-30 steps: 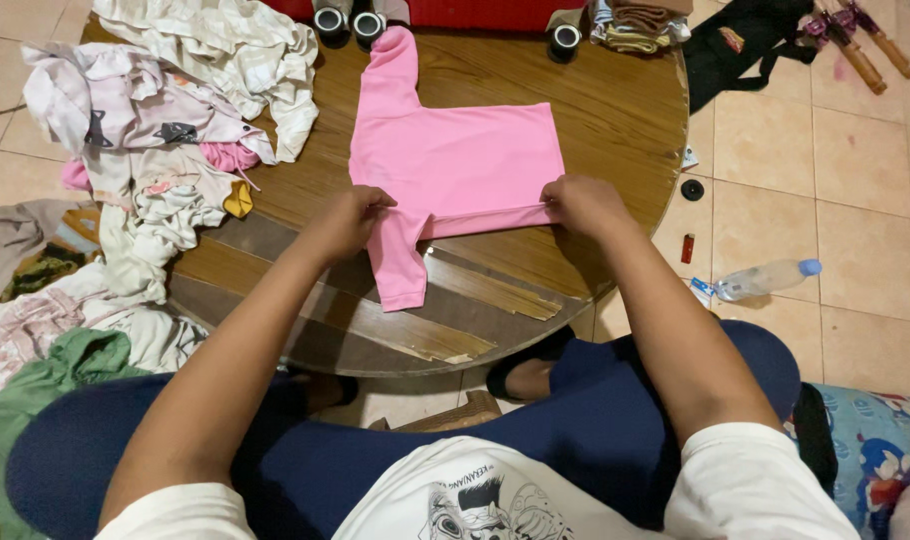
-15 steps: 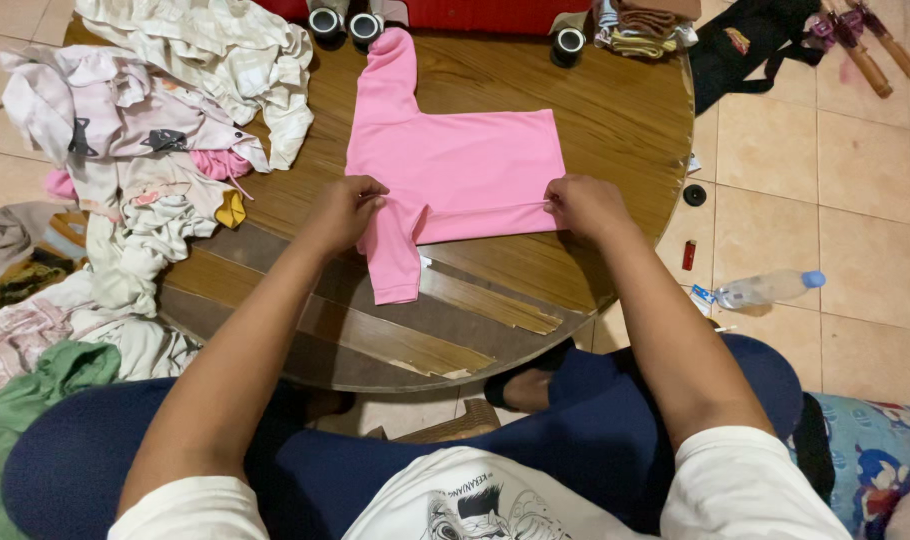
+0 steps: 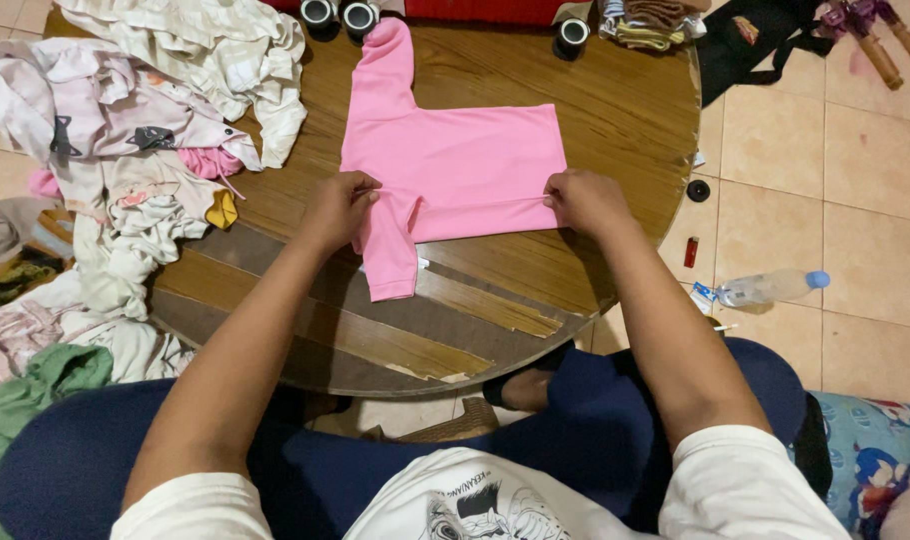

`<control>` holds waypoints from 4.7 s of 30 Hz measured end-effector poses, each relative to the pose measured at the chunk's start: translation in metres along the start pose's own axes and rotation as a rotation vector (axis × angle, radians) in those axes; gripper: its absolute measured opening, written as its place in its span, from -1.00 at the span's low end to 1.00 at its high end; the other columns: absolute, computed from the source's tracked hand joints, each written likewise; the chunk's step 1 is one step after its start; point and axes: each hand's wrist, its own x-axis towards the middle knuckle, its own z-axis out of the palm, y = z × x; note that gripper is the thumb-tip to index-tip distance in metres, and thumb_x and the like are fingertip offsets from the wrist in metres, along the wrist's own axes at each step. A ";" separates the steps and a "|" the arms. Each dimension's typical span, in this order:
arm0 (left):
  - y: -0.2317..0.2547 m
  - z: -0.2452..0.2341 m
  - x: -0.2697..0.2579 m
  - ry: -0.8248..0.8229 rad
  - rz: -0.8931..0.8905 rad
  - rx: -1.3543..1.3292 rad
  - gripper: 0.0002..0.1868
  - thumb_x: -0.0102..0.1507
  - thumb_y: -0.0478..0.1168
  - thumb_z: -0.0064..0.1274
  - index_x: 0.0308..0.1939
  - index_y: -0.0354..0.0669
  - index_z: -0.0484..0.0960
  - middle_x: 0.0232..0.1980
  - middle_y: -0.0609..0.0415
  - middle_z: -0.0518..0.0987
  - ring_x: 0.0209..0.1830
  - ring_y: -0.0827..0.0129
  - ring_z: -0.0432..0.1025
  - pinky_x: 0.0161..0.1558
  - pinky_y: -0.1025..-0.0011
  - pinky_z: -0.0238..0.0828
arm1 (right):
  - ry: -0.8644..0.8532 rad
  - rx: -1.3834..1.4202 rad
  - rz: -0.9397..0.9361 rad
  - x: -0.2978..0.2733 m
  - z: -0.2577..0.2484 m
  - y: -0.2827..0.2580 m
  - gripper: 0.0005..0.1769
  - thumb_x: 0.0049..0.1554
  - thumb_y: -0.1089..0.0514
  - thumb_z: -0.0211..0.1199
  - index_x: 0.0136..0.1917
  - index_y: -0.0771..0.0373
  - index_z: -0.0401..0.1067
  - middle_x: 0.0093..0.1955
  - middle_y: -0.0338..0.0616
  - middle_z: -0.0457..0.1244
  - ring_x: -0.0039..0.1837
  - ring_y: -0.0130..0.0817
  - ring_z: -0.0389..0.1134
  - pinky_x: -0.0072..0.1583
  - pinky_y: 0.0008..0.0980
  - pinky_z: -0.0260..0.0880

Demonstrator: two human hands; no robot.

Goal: The person folds pink and white baby clothes on a wooden table by hand and places them inside an open suitcase.

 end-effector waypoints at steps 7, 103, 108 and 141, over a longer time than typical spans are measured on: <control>-0.005 0.004 0.002 0.037 0.045 0.021 -0.79 0.28 -0.27 0.18 -0.04 -0.29 0.69 -0.11 -0.16 0.69 -0.12 0.14 0.62 -0.10 0.29 0.52 | 0.047 -0.002 -0.011 0.001 0.004 0.002 -0.82 0.13 0.03 0.30 -0.02 0.10 0.56 0.01 -0.10 0.40 0.10 -0.01 0.41 0.02 -0.02 0.40; -0.030 0.008 -0.053 0.247 0.017 0.064 -0.83 0.22 -0.14 0.21 -0.23 -0.14 0.65 -0.14 -0.06 0.62 -0.10 0.04 0.54 -0.08 0.18 0.46 | 0.413 0.619 0.052 0.092 -0.027 -0.184 -0.84 0.23 0.25 0.13 0.04 0.20 0.51 -0.03 0.03 0.38 -0.14 -0.06 0.47 -0.01 -0.13 0.43; -0.014 -0.004 -0.057 0.004 -0.131 0.151 -0.62 0.00 0.00 0.37 -0.31 -0.17 0.64 -0.19 -0.06 0.62 -0.18 0.11 0.55 -0.16 0.19 0.45 | 0.677 0.465 -0.132 0.104 -0.012 -0.158 -0.89 0.20 0.27 0.22 -0.01 0.22 0.54 -0.15 -0.01 0.40 -0.19 -0.13 0.46 -0.13 -0.18 0.42; -0.004 0.002 -0.030 0.240 -0.123 0.175 -0.42 0.05 -0.02 0.39 0.06 -0.14 0.57 -0.02 0.01 0.62 0.03 0.10 0.50 0.10 0.07 0.33 | 0.383 0.419 -0.422 0.077 -0.034 -0.163 -0.73 0.13 0.25 0.14 0.05 0.18 0.58 0.04 -0.09 0.38 0.09 -0.08 0.39 0.08 -0.17 0.39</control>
